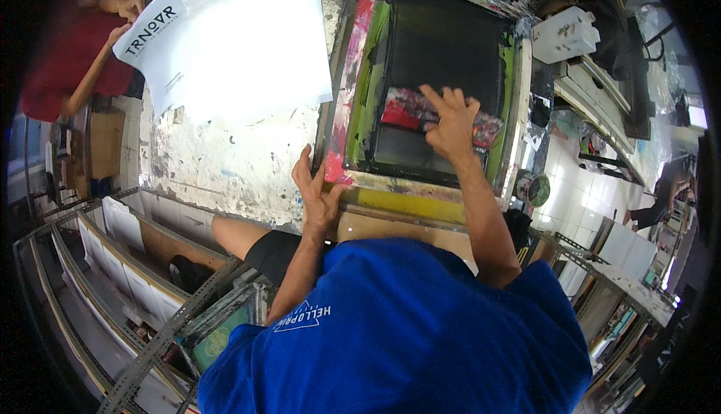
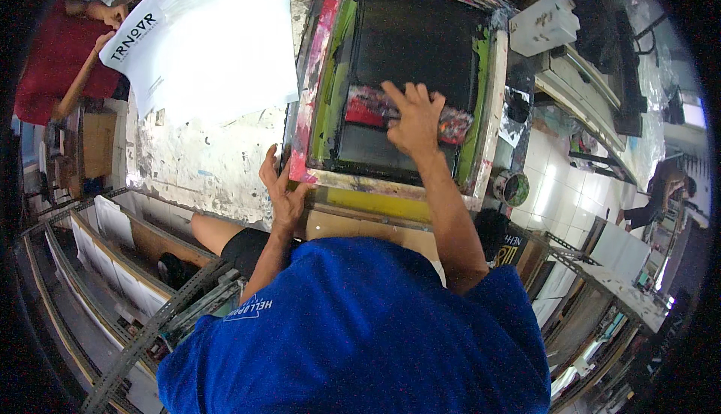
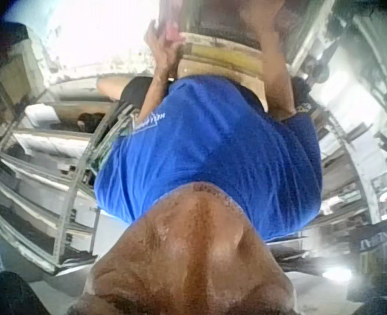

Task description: The person performs screen printing on white bags, using a squeegee to apply ink through a mesh screen onto each bag, then lifting the screen and setting the printed bags aside on a stack.

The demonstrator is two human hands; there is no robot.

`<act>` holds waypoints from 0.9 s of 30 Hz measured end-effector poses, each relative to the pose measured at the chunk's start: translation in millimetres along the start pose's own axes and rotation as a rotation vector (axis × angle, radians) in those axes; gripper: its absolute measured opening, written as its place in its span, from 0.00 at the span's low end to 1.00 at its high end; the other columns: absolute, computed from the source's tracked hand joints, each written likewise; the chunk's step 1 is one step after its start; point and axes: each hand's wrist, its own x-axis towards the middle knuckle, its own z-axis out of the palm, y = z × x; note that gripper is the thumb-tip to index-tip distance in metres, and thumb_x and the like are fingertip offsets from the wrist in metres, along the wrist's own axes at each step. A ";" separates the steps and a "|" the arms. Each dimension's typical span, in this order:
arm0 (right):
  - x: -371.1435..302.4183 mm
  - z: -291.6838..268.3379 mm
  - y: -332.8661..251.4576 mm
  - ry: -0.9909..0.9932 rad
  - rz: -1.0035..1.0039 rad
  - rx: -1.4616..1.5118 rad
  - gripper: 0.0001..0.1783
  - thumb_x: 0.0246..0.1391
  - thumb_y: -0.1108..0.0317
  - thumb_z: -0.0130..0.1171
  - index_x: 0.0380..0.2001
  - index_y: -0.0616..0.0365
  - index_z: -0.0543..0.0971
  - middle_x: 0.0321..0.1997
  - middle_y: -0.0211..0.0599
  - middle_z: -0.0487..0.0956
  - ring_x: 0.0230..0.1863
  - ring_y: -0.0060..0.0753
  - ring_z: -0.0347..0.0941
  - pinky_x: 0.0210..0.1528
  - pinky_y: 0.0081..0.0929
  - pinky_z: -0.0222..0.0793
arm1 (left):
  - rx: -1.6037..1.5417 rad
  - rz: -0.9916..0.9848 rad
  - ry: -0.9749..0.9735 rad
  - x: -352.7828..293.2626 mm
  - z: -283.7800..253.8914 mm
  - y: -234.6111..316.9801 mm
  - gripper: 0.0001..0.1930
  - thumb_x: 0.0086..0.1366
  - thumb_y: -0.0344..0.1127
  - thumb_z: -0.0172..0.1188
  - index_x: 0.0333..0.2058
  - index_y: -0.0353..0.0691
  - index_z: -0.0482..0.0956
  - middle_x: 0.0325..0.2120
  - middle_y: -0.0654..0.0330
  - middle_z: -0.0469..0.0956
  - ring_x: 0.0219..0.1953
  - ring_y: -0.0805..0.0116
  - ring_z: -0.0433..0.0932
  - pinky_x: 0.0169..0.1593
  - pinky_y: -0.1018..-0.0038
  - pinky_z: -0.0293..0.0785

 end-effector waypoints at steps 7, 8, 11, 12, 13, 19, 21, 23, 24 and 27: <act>122.3 15.2 71.7 0.192 -0.089 -0.092 0.45 0.30 0.68 0.63 0.62 0.42 0.76 0.47 0.41 0.76 0.52 0.45 0.68 0.58 0.52 0.55 | -0.014 -0.072 -0.011 -5.6 2.7 -6.5 0.37 0.56 0.59 0.71 0.60 0.44 0.79 0.70 0.43 0.57 0.68 0.44 0.57 0.68 0.52 0.57; 138.2 16.5 80.4 0.203 -0.095 -0.113 0.45 0.30 0.68 0.63 0.62 0.41 0.76 0.48 0.41 0.76 0.53 0.45 0.68 0.57 0.52 0.55 | -0.002 -0.072 -0.027 -5.6 1.3 -7.2 0.37 0.55 0.58 0.72 0.60 0.44 0.79 0.70 0.43 0.56 0.68 0.44 0.57 0.68 0.52 0.57; 180.9 23.1 106.0 0.253 -0.134 -0.154 0.46 0.31 0.67 0.65 0.63 0.39 0.75 0.52 0.43 0.76 0.56 0.46 0.68 0.57 0.53 0.55 | -0.053 -0.092 -0.004 -5.7 3.3 -5.3 0.38 0.53 0.57 0.73 0.59 0.42 0.79 0.68 0.40 0.59 0.65 0.42 0.60 0.67 0.52 0.56; 192.4 25.3 116.0 0.273 -0.156 -0.155 0.46 0.31 0.66 0.65 0.64 0.39 0.75 0.54 0.44 0.77 0.58 0.47 0.68 0.57 0.54 0.55 | -0.067 -0.084 -0.003 -3.8 2.0 -4.2 0.38 0.53 0.56 0.73 0.59 0.41 0.79 0.68 0.40 0.60 0.65 0.42 0.60 0.67 0.53 0.58; 205.6 23.5 122.1 0.297 -0.184 -0.160 0.46 0.32 0.65 0.66 0.64 0.39 0.75 0.55 0.46 0.77 0.59 0.48 0.68 0.58 0.54 0.55 | -0.068 -0.084 -0.002 -3.0 2.2 -3.8 0.38 0.53 0.56 0.73 0.59 0.41 0.79 0.68 0.41 0.60 0.65 0.42 0.60 0.67 0.53 0.58; 258.3 2.0 135.3 0.203 -0.198 -0.110 0.33 0.45 0.70 0.68 0.59 0.40 0.80 0.55 0.54 0.81 0.58 0.55 0.76 0.60 0.46 0.67 | -0.072 -0.067 -0.007 -6.6 1.5 -7.6 0.37 0.56 0.54 0.73 0.62 0.45 0.77 0.69 0.43 0.58 0.68 0.43 0.59 0.67 0.53 0.59; 265.8 0.7 136.8 0.070 -0.158 -0.051 0.34 0.48 0.65 0.68 0.62 0.33 0.78 0.56 0.43 0.82 0.61 0.46 0.75 0.58 0.46 0.63 | -0.060 -0.045 0.001 -7.0 1.2 -7.8 0.37 0.56 0.53 0.73 0.62 0.44 0.77 0.68 0.44 0.61 0.67 0.44 0.60 0.67 0.53 0.59; 263.3 -5.5 135.4 0.094 -0.078 -0.024 0.32 0.48 0.66 0.68 0.59 0.31 0.80 0.53 0.37 0.84 0.58 0.44 0.77 0.56 0.41 0.68 | -0.048 -0.029 0.004 -6.8 1.8 -8.9 0.37 0.55 0.53 0.73 0.61 0.43 0.77 0.65 0.44 0.64 0.65 0.44 0.61 0.67 0.53 0.60; 259.3 -10.2 132.2 0.106 -0.039 0.031 0.31 0.48 0.66 0.68 0.58 0.31 0.81 0.52 0.37 0.84 0.57 0.46 0.78 0.56 0.41 0.69 | -0.045 -0.015 -0.008 -7.6 1.7 -9.9 0.37 0.55 0.53 0.73 0.61 0.42 0.77 0.63 0.45 0.66 0.64 0.45 0.62 0.66 0.54 0.60; 240.4 -44.0 103.9 0.045 0.189 0.153 0.31 0.48 0.66 0.69 0.58 0.29 0.81 0.53 0.38 0.84 0.57 0.46 0.78 0.58 0.39 0.70 | -0.078 -0.040 -0.030 -7.8 -0.5 -8.9 0.38 0.53 0.53 0.74 0.60 0.40 0.77 0.57 0.47 0.72 0.60 0.48 0.65 0.64 0.55 0.59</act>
